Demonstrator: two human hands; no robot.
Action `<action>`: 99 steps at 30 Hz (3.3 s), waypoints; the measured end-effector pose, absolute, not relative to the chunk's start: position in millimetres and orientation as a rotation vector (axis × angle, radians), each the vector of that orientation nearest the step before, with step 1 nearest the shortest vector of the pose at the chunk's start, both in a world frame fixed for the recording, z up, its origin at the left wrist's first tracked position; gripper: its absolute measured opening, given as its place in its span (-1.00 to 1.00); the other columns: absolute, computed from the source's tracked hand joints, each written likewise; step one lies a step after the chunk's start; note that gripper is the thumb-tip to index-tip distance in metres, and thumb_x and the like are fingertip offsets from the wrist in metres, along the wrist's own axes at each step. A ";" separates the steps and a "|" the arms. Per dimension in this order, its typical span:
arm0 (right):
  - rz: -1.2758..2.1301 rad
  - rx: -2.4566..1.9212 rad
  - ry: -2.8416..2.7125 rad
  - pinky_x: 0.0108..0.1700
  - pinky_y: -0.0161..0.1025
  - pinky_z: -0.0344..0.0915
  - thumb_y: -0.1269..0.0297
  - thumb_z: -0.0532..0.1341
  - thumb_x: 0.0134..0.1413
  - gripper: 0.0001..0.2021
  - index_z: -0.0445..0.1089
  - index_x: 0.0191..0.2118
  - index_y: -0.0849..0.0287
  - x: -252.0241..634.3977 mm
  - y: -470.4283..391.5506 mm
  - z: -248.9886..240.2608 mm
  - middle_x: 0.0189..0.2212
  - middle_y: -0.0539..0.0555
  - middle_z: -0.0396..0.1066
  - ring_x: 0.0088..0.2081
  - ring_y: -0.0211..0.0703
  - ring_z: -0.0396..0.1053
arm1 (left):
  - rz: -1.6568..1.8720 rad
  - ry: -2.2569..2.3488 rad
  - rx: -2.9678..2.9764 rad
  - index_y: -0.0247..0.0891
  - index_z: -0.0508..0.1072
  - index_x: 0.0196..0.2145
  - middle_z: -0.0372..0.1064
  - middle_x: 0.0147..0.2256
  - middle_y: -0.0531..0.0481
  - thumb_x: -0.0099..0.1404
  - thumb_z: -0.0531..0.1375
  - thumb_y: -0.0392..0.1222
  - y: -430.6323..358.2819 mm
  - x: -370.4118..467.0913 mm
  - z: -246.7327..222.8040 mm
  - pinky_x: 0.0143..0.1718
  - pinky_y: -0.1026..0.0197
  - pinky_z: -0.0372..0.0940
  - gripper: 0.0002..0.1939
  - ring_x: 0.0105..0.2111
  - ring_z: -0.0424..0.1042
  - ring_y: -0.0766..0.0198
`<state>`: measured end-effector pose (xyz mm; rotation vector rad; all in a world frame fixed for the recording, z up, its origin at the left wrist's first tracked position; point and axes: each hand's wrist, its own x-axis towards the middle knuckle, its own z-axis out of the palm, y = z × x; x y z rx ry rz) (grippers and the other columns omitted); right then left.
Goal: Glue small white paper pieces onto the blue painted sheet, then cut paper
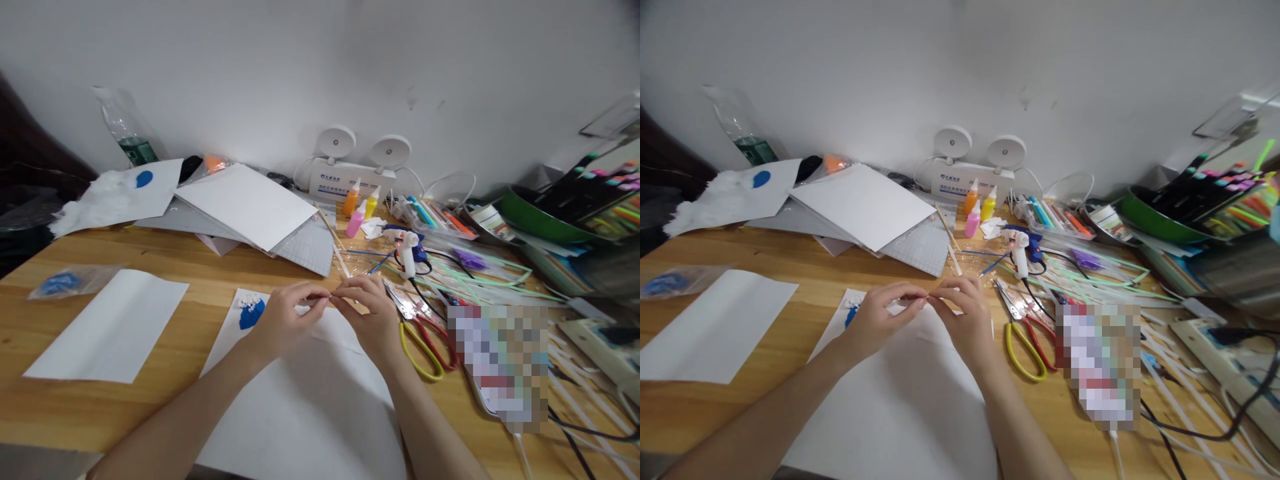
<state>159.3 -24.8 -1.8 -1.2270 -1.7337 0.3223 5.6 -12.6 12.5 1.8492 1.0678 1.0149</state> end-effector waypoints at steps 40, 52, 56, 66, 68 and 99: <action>0.179 -1.135 -1.820 -0.26 -0.17 0.18 0.47 0.21 -0.08 -0.92 0.34 -0.45 0.14 154.5 -23.9 0.5 -0.45 0.03 0.36 -0.34 -0.18 0.26 | 1.060 1.093 1.977 -0.24 0.43 -0.38 0.42 -0.41 0.04 0.16 0.09 -0.34 -11.0 4.7 5.1 -0.34 0.32 0.26 -0.87 -0.39 0.37 0.36; 0.134 -1.136 -1.858 -0.23 -0.14 0.19 0.45 0.22 -0.07 -0.93 0.37 -0.43 0.14 157.6 -23.4 -2.7 -0.43 0.05 0.38 -0.32 -0.15 0.25 | 1.054 1.091 1.989 -0.23 0.44 -0.36 0.44 -0.39 0.03 0.17 0.09 -0.31 -9.8 4.9 1.5 -0.33 0.30 0.27 -0.86 -0.38 0.38 0.34; 0.132 -1.148 -1.836 -0.23 -0.15 0.19 0.46 0.21 -0.06 -0.93 0.36 -0.44 0.14 156.7 -23.2 -1.8 -0.43 0.04 0.38 -0.32 -0.16 0.25 | 1.104 1.134 1.975 -0.23 0.43 -0.39 0.42 -0.42 0.05 0.16 0.09 -0.29 -10.4 5.8 2.6 -0.38 0.31 0.28 -0.89 -0.41 0.38 0.34; 0.153 -1.133 -1.859 -0.25 -0.14 0.19 0.46 0.21 -0.08 -0.92 0.35 -0.45 0.13 155.6 -24.3 -1.8 -0.45 0.03 0.37 -0.34 -0.16 0.23 | 1.123 1.166 1.995 -0.24 0.39 -0.44 0.40 -0.48 0.08 0.13 0.10 -0.34 -10.9 6.1 4.0 -0.38 0.32 0.27 -0.91 -0.45 0.36 0.36; 0.154 -1.135 -1.864 -0.25 -0.13 0.19 0.46 0.21 -0.07 -0.92 0.35 -0.44 0.13 155.7 -24.2 -2.0 -0.45 0.03 0.37 -0.33 -0.16 0.23 | 1.101 1.153 2.011 -0.24 0.39 -0.44 0.39 -0.48 0.08 0.13 0.10 -0.35 -10.8 5.7 4.9 -0.38 0.33 0.26 -0.90 -0.45 0.36 0.37; 0.077 -1.142 -1.767 -0.29 -0.16 0.22 0.46 0.22 -0.06 -0.88 0.41 -0.40 0.08 154.1 -26.3 -7.0 -0.43 0.04 0.38 -0.33 -0.16 0.26 | 1.058 1.096 1.871 -0.25 0.46 -0.38 0.47 -0.43 0.04 0.15 0.10 -0.29 -11.1 5.8 4.7 -0.36 0.32 0.33 -0.86 -0.41 0.43 0.35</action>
